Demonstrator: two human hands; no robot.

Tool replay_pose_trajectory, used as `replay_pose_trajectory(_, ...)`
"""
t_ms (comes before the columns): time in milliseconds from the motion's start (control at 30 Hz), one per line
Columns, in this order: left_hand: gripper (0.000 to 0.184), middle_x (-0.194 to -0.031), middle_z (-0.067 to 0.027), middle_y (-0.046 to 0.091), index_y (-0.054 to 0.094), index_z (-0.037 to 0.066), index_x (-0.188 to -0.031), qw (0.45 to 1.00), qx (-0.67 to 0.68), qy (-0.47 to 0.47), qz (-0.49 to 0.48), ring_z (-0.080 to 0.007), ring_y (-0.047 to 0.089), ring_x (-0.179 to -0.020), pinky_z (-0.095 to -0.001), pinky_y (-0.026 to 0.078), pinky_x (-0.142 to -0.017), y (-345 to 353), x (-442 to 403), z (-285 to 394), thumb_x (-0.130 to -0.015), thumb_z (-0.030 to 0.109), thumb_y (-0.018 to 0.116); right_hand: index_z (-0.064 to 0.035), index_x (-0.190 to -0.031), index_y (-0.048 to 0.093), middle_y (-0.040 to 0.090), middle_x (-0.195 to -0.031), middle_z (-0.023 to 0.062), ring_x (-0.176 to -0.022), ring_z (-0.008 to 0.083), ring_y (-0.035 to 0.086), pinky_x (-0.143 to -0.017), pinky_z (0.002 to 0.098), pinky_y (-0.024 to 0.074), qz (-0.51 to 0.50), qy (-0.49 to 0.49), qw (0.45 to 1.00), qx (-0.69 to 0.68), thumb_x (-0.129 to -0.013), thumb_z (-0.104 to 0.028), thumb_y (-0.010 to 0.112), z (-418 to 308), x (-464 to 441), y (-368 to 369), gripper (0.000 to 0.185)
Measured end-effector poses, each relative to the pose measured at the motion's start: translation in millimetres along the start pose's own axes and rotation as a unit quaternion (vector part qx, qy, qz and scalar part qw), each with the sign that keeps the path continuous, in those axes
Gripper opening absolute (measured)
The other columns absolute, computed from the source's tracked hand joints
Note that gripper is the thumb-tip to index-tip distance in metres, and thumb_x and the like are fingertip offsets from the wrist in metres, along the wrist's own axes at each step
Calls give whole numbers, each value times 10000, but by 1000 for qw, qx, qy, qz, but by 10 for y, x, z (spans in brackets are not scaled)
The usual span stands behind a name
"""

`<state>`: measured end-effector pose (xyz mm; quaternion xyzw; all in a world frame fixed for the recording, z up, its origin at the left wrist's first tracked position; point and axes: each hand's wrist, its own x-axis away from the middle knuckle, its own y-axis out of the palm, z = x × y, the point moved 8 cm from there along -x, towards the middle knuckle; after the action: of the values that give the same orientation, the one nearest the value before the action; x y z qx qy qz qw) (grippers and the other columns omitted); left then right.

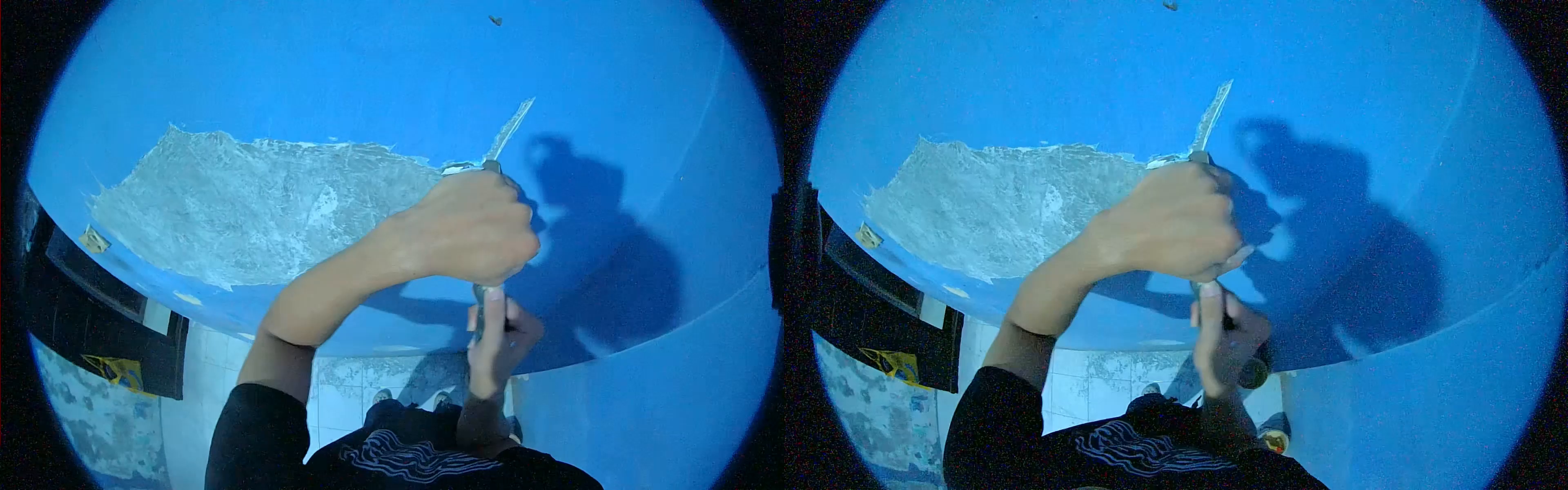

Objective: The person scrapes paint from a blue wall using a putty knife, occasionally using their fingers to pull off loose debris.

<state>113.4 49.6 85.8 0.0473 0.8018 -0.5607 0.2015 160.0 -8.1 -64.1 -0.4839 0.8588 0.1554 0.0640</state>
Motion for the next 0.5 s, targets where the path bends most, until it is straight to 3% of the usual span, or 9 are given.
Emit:
replay_pose_trajectory(100, 367, -510, -112, 554, 623, 72, -522, 998, 31, -17, -54, -333, 611, -625, -427, 508, -597, 69, 12, -21, -750, 354, 684, -26, -613, 633, 588, -572, 0, -513, 71, 513, -494, 232, 371, 31, -47, 997, -45, -904, -84, 636, -143, 14, -47, 297)
replay_pose_trajectory(167, 368, -519, -109, 562, 628, 72, -529, 998, 30, -12, 58, -321, 606, -624, -439, 507, -577, -37, 1, 12, -753, 359, 681, -28, -596, 627, 585, -568, -6, -508, 68, 511, -490, 229, 367, 15, -39, 997, -68, -900, -70, 636, -115, -96, -115, 307)
replay_pose_trajectory(200, 368, -519, -109, 562, 628, 72, -529, 998, 29, -16, 56, -321, 606, -624, -439, 507, -577, -34, 27, 2, -753, 359, 681, -31, -598, 628, 585, -568, -6, -511, 71, 514, -494, 234, 371, 19, -31, 998, -49, -899, -65, 634, -132, -140, -115, 303)
replay_pose_trajectory(267, 192, -553, -120, 609, 658, 75, -544, 1000, -2, 8, 19, -314, 648, -624, -414, 510, -520, 21, -9, 13, -571, 265, 648, -34, -599, 629, 584, -568, -6, -513, 74, 516, -498, 239, 376, 28, -33, 999, -29, -897, -60, 633, -136, -186, -140, 299)
replay_pose_trajectory(367, 203, -556, -117, 613, 656, 81, -534, 999, -12, 24, -27, -311, 644, -636, -409, 511, -534, 22, 16, 1, -561, 282, 647, -27, -604, 633, 577, -563, 6, -523, 88, 526, -503, 254, 379, -30, -6, 996, 82, -892, -58, 638, -16, -72, 38, 290)
replay_pose_trajectory(433, 204, -556, -118, 613, 658, 80, -536, 1000, -3, 17, -3, -311, 643, -630, -412, 513, -538, 3, -1, 17, -570, 281, 651, -19, -604, 628, 569, -559, 17, -529, 100, 530, -504, 262, 373, 53, 28, 998, -10, -884, -59, 646, -2, -9, -22, 284)
replay_pose_trajectory(467, 206, -557, -119, 613, 660, 79, -538, 1000, 3, 8, 23, -311, 642, -623, -416, 516, -542, -35, 1, 9, -580, 281, 654, -10, -625, 648, 583, -560, 25, -529, 92, 532, -501, 255, 365, 24, -40, 998, -36, -881, -68, 653, -128, -104, -82, 262)
replay_pose_trajectory(500, 206, -557, -119, 613, 660, 79, -538, 1000, -1, 3, 20, -311, 642, -623, -416, 516, -542, -16, -5, 15, -580, 281, 654, -10, -625, 648, 583, -560, 25, -529, 92, 532, -501, 255, 365, 19, -38, 998, -40, -881, -68, 653, -132, -169, -145, 262)
